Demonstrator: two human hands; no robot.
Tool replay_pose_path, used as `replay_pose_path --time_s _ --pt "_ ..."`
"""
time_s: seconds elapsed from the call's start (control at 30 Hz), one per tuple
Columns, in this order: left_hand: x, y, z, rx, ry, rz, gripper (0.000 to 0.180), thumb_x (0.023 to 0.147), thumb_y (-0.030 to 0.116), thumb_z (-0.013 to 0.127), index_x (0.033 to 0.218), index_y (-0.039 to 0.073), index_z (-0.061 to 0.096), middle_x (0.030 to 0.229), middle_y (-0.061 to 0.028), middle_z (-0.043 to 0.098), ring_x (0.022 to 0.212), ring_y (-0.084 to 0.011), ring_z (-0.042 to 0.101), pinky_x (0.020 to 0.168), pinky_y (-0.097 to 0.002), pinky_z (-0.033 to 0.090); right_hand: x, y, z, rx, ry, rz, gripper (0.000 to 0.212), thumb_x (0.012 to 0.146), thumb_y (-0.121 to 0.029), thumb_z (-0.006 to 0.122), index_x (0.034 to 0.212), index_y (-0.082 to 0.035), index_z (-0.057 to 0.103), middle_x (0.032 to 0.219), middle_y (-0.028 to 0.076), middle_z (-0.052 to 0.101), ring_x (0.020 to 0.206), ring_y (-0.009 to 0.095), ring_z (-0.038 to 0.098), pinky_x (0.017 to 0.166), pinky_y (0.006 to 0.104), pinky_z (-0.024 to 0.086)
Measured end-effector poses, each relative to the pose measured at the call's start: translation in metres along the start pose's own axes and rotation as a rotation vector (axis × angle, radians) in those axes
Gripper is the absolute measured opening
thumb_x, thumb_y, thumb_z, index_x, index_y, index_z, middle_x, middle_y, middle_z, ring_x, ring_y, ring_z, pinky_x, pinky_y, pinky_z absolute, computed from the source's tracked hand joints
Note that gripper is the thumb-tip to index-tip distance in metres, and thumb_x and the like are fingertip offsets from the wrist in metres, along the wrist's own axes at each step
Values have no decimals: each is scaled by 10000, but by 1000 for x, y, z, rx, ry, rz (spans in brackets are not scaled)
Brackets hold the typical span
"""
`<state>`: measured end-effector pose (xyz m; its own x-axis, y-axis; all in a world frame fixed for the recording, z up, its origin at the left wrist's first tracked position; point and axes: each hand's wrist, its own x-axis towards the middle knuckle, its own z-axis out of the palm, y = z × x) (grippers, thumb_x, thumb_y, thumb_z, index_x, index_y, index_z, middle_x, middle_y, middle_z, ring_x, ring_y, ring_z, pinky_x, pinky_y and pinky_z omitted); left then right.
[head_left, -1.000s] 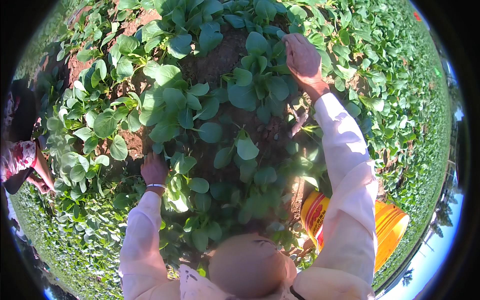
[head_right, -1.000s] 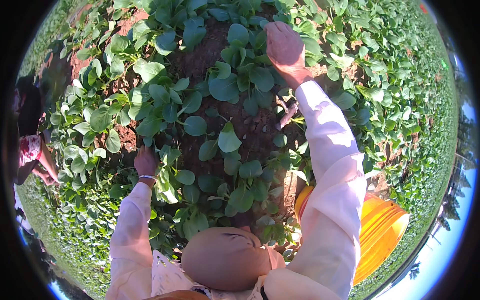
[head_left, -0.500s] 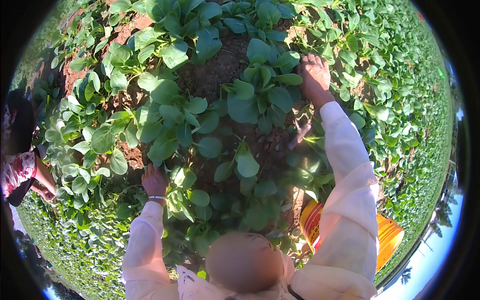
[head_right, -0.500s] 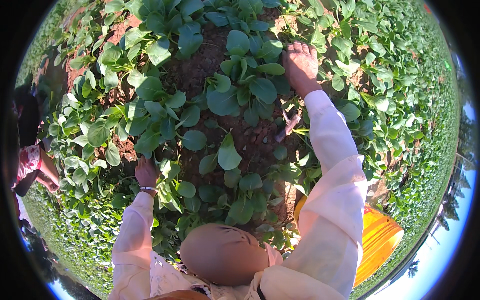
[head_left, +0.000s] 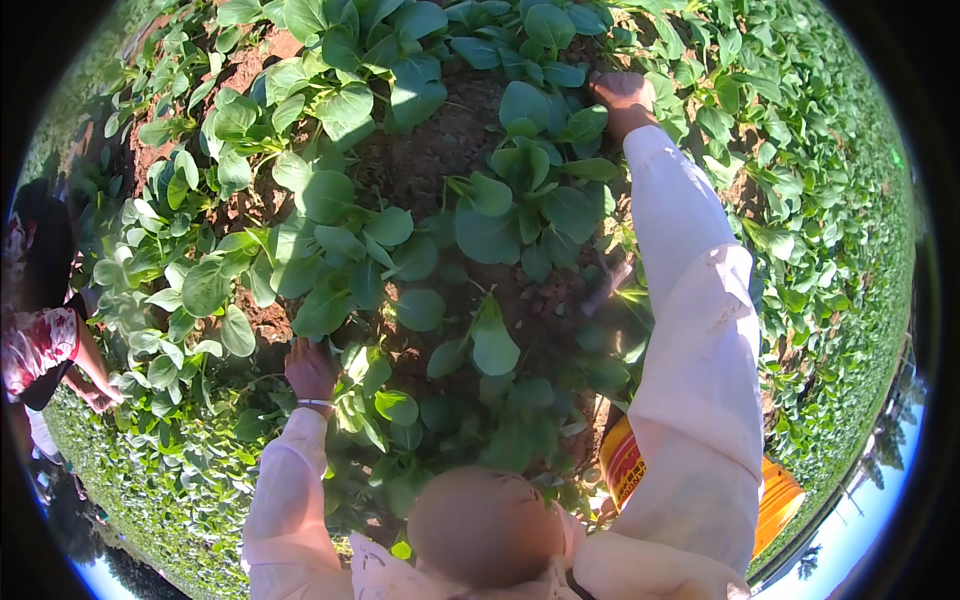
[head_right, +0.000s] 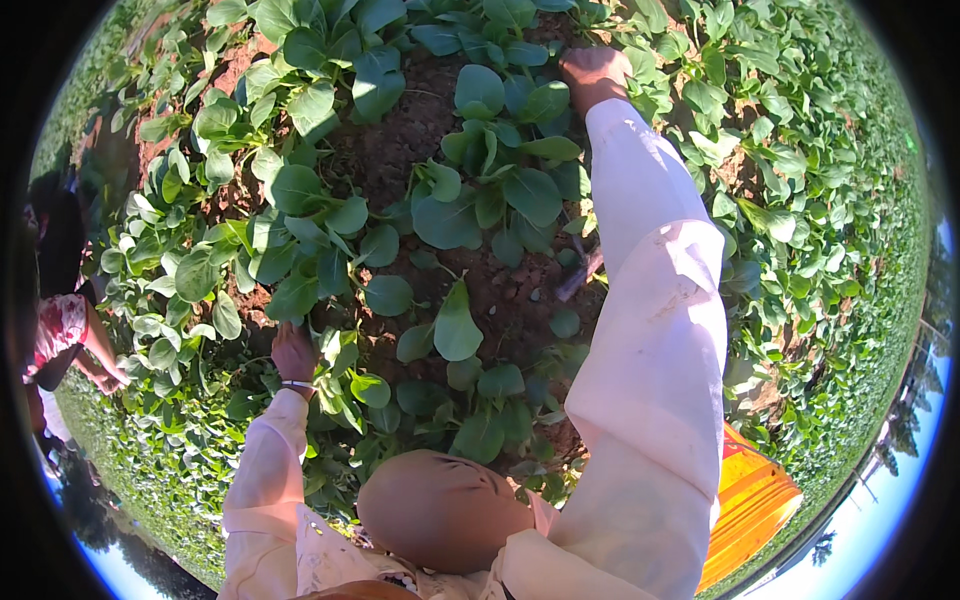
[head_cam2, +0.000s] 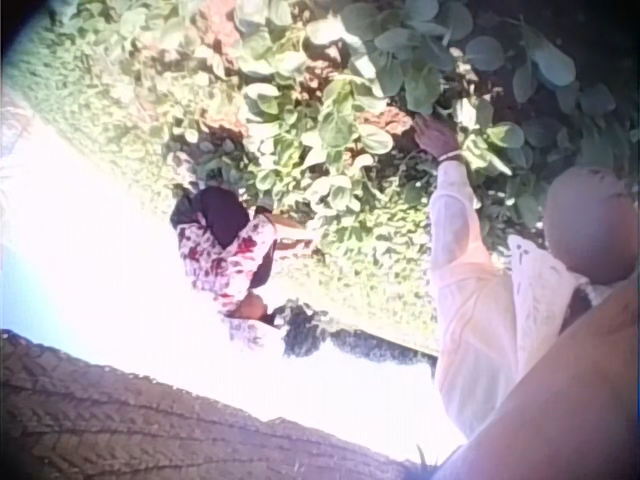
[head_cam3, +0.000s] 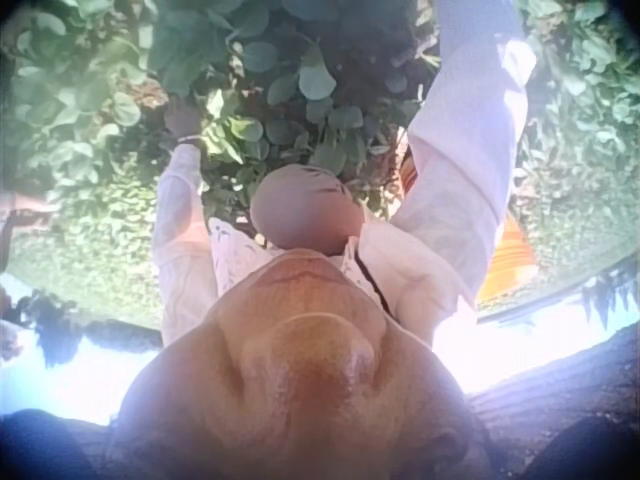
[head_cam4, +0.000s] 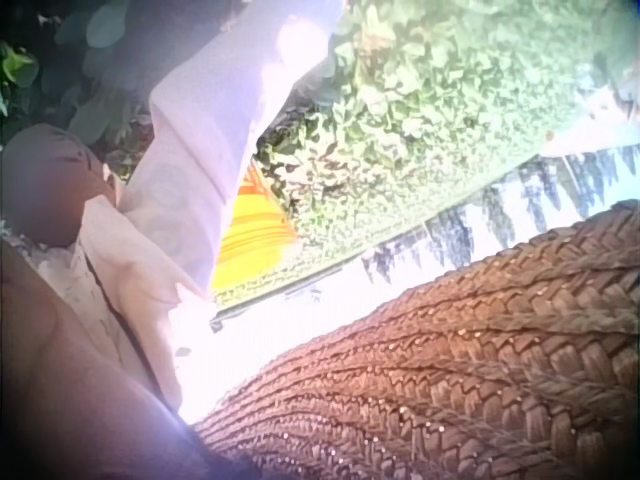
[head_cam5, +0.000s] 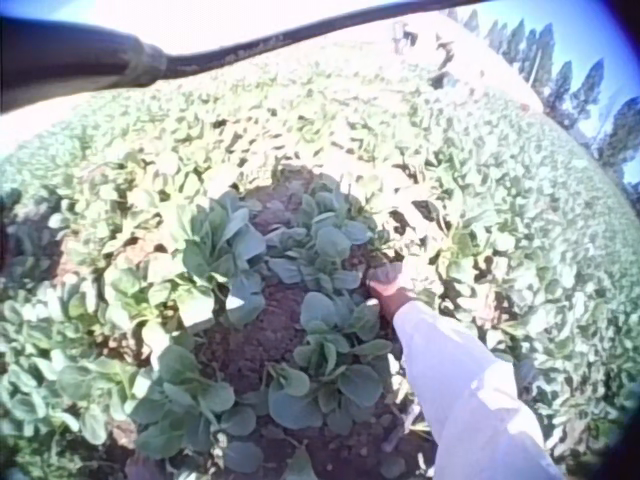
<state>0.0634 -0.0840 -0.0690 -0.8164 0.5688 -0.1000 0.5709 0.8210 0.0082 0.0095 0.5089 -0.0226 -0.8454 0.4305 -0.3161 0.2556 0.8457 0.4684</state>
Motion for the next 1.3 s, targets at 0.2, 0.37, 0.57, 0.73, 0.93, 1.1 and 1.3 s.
replay_pose_path --time_s 0.2,0.37,0.57,0.73,0.93,1.1,1.3 --pt "-2 -1 5 9 -21 -26 329 750 184 556 1048 47 533 915 -138 566 831 -323 573 645 -436 428 0 9 5 303 103 40 149 773 -160 587 826 -89 708 847 138 682 804 312 667 686 365 540" --pt "-1 1 4 -4 -30 -23 306 777 187 537 1048 47 538 922 -131 567 834 -316 571 647 -430 427 -8 18 22 247 401 -230 91 738 -154 600 750 -76 645 730 119 648 711 300 653 622 405 519" --pt "1 3 4 39 -61 -55 315 798 188 521 1080 48 531 952 -124 571 863 -302 567 675 -423 433 -5 32 -16 546 918 189 126 898 -193 532 986 -117 581 790 140 652 682 319 639 572 438 487" --pt "-1 2 1 46 -47 -47 294 815 185 498 1070 43 537 950 -132 578 872 -299 568 697 -418 431 17 6 -13 1825 203 396 289 761 -164 550 785 117 616 581 211 591 548 331 599 573 425 485" --pt "-4 -1 6 -29 -4 -39 256 749 187 561 963 46 575 885 -117 597 851 -310 566 675 -416 419 44 -5 18 1135 435 727 371 756 -287 617 789 79 669 785 257 657 765 393 656 731 414 509" --pt "-6 -4 9 -76 -34 -36 242 717 155 568 938 60 587 872 -112 603 828 -311 565 659 -414 415 90 2 65 1225 447 830 492 770 -427 656 798 64 674 774 221 669 776 368 667 721 413 520" --pt "4 5 -3 -78 51 10 163 683 106 570 837 71 609 841 -100 601 788 -311 564 622 -422 411 112 0 91 724 696 818 516 714 -521 650 581 -23 656 564 161 624 546 320 644 565 413 506"
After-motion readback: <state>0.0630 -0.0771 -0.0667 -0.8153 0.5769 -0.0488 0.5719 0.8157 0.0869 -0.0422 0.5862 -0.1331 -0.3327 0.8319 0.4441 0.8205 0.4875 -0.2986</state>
